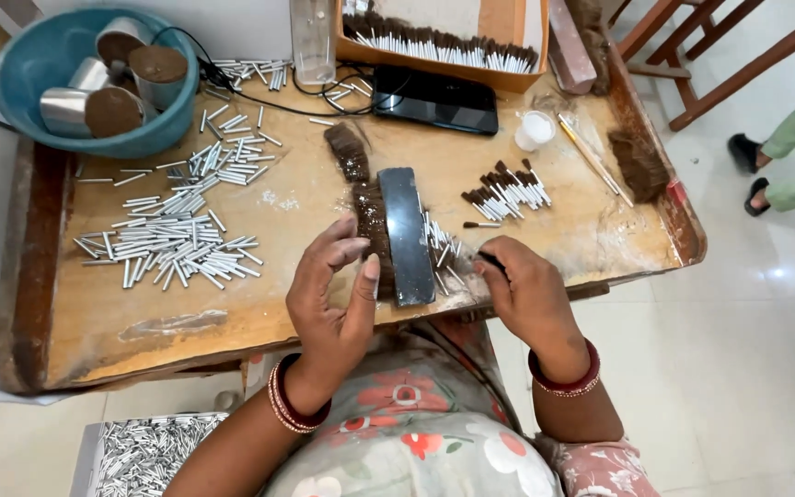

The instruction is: Inserting small metal components into the base of a brush for manufacturing.

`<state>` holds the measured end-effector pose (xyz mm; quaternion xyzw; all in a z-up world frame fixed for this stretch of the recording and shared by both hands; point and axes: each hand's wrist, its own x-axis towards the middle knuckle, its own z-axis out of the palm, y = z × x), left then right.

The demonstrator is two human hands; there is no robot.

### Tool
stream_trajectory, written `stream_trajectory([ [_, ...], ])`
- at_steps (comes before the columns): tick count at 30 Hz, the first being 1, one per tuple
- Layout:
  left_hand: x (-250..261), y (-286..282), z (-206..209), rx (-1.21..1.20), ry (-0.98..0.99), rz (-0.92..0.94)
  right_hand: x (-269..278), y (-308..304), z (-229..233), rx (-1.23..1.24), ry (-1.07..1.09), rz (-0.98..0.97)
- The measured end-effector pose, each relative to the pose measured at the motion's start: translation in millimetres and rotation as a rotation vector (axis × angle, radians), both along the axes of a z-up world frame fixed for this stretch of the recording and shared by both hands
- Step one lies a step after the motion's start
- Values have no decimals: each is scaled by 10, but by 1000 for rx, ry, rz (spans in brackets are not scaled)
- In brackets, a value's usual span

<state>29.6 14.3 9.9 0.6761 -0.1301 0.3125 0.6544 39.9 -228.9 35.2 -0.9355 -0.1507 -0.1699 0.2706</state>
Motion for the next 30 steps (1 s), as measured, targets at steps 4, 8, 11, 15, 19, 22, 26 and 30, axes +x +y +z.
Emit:
stream_trajectory([
  [4,-34,-63,136,132,-70,62,-18,78,109,105,-94,-47],
  [8,-48,-235,-38,36,188,-240,-171,205,78,392,-188,209],
  [11,-24,-333,-190,-263,379,-553,-223,303,37,485,-218,388],
  [15,-56,-352,-245,-571,503,-796,-249,296,-67,496,-237,444],
  [19,-174,-368,-199,-681,540,-885,-331,348,-159,468,-284,373],
  [22,-198,-360,-183,-695,533,-877,-393,326,-226,485,-242,212],
  [26,-231,-227,-165,-594,351,-546,-451,425,22,375,-60,76],
  [30,-187,-139,-125,-593,305,-396,-427,549,-1,200,-341,141],
])
